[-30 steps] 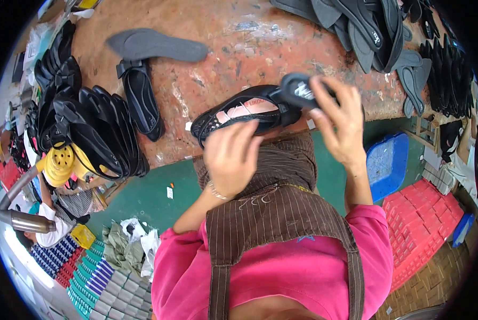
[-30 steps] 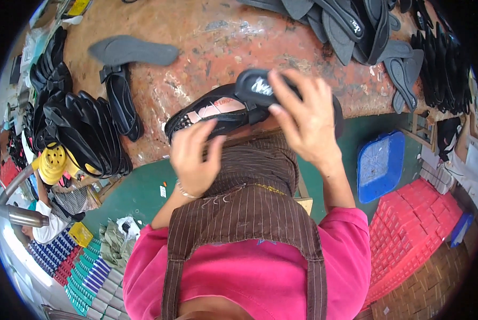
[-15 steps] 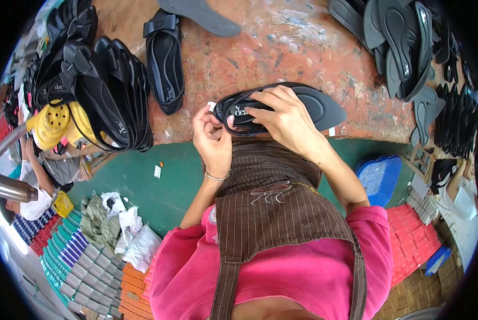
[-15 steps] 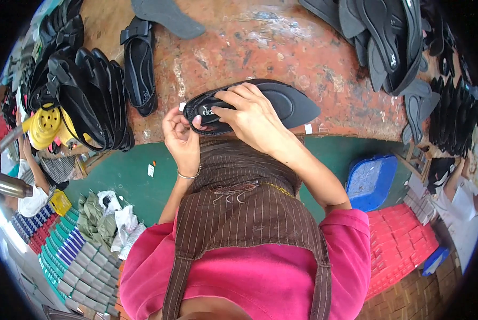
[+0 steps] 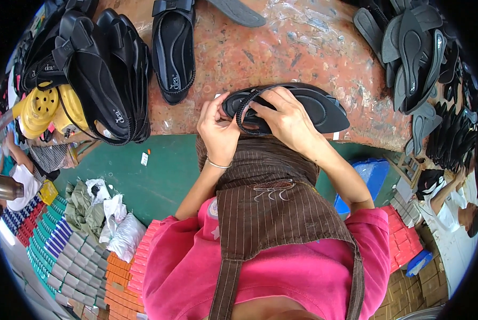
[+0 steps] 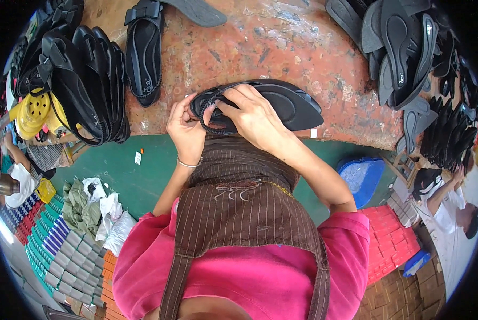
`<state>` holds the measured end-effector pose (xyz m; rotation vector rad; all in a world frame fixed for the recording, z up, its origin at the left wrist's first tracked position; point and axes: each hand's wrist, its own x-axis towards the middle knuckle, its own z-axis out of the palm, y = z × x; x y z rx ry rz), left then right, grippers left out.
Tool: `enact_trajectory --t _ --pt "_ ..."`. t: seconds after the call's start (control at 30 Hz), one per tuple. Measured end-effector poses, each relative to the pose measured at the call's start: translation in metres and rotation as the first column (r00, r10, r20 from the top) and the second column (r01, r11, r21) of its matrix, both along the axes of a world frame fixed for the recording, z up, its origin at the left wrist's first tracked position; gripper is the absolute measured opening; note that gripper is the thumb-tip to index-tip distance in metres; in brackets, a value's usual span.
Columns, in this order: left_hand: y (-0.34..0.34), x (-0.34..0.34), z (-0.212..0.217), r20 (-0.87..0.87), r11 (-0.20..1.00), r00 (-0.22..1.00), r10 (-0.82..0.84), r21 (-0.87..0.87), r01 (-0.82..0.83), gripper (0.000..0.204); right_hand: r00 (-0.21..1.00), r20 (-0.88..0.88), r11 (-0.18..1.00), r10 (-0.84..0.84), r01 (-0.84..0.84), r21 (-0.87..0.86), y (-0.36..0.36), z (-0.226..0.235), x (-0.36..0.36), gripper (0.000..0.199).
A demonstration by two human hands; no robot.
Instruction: Insert insoles into black flat shoes and press them into place at a manufacturing station.
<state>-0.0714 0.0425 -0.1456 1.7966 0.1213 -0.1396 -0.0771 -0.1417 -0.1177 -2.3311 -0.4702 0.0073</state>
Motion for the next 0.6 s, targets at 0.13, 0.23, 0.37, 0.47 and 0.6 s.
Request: enact_trajectory --t 0.13,0.23,0.37,0.47,0.6 --pt "0.002 0.008 -0.002 0.032 0.998 0.999 -0.007 0.058 0.005 0.024 0.999 0.047 0.998 0.024 -0.021 -0.066 0.002 -0.002 0.001 0.039" --pt "0.004 0.015 -0.004 -0.095 0.999 0.995 0.041 -0.008 -0.042 0.016 0.981 0.013 0.981 0.196 -0.196 0.000 0.002 -0.001 0.001 0.037" --pt "0.004 0.021 -0.002 -0.074 0.999 0.997 0.012 0.033 -0.010 0.007 0.971 -0.086 0.959 0.224 -0.235 -0.157 0.004 0.003 -0.009 0.039" --pt "0.008 0.027 0.003 -0.091 0.995 0.995 -0.040 0.085 0.048 0.007 0.989 0.119 0.943 -0.083 0.117 -0.313 0.008 0.007 -0.026 0.042" --pt "0.008 0.029 0.012 -0.042 0.965 0.991 -0.128 0.227 0.134 0.010 0.978 0.044 0.915 -0.202 0.204 -0.348 0.011 0.008 -0.034 0.040"
